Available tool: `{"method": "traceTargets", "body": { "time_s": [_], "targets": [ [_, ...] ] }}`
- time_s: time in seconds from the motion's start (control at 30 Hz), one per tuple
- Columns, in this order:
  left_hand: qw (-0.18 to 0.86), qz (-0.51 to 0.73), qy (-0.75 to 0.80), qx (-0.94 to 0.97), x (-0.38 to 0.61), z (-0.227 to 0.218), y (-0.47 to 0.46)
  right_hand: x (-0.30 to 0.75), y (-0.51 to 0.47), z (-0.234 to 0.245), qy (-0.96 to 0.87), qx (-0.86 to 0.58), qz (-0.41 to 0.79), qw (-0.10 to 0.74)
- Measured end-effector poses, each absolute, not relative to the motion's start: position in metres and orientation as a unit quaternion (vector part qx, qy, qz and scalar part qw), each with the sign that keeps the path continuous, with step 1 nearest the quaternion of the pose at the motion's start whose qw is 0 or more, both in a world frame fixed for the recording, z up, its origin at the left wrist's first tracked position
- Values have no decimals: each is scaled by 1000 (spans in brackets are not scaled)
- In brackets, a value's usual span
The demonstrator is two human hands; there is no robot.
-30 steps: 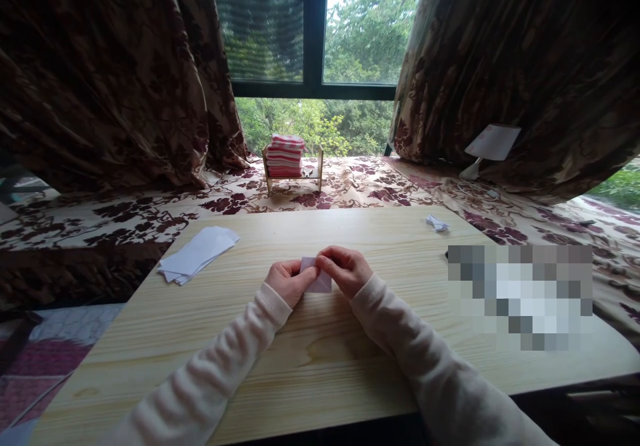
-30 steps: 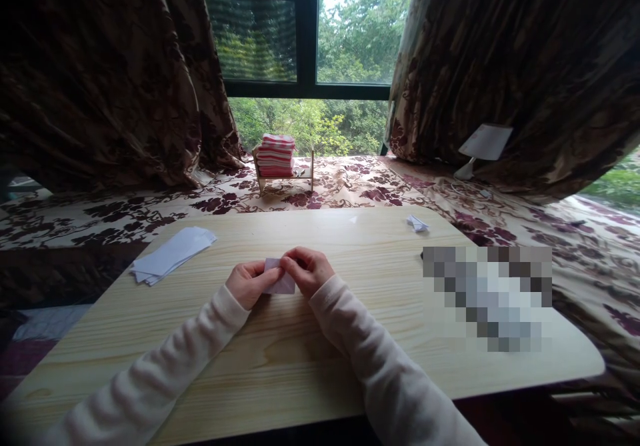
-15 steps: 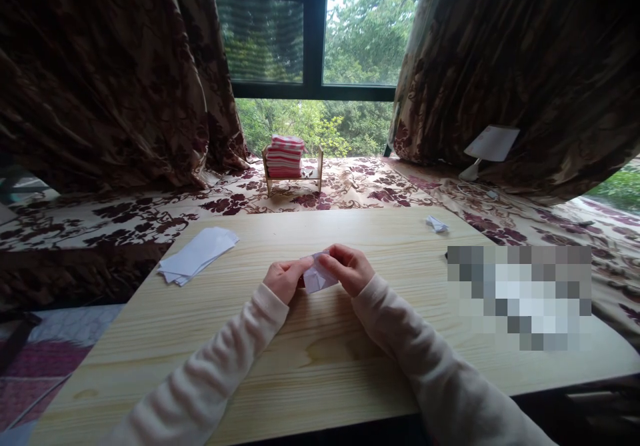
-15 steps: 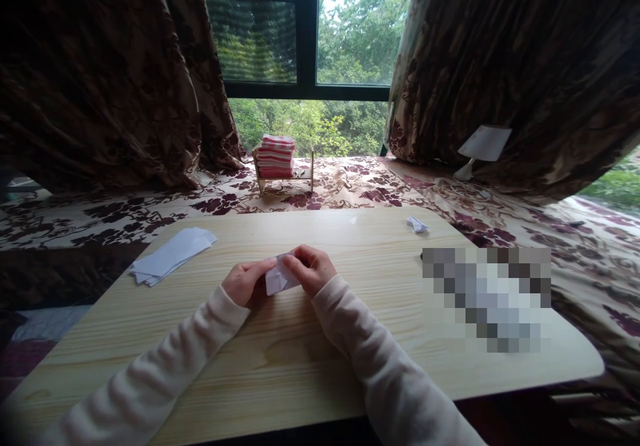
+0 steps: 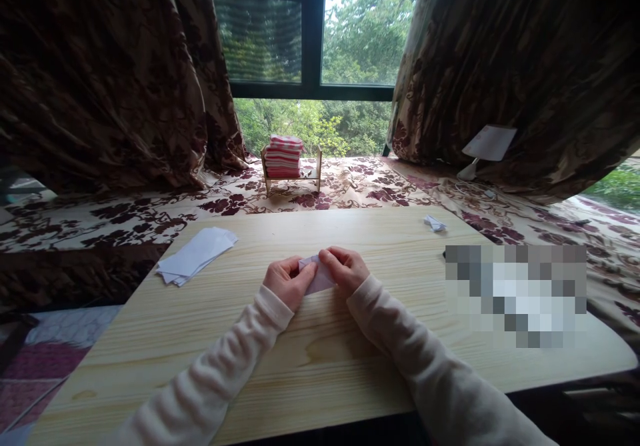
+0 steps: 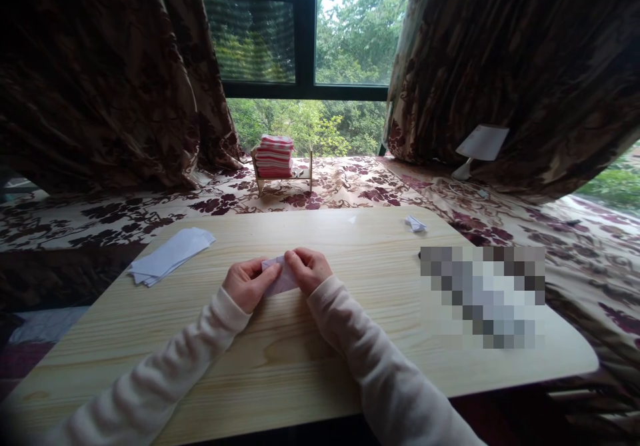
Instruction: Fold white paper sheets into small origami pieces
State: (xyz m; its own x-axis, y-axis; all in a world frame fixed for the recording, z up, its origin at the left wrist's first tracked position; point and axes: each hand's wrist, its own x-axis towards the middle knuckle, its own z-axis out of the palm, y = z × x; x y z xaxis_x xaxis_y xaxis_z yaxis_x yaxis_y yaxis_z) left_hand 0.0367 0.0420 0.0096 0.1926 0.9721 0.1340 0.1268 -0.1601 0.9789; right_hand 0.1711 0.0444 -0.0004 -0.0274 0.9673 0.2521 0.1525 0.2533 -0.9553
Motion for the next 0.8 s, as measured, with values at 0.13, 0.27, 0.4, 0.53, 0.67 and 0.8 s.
{"method": "traceTargets", "body": {
  "time_s": [0.13,0.27,0.4,0.53,0.67,0.8],
  "targets": [
    [499,440,471,580,33,7,48,177,45,0,-617,-482,328,528],
    [495,446,472,577,32,5,52,180,42,3,-681,-443,216,542],
    [512,463,452,565,31,4,54,176,40,1,-679,-454,222,533],
    [531,446,443,568,29,7,55,172,40,-2,-647,-472,263,538],
    [553,425,429,574,28,12,53,171,41,-2,-634,-477,262,549],
    [551,427,438,568,28,13,53,171,40,-2,-642,-474,252,547]
  ]
}}
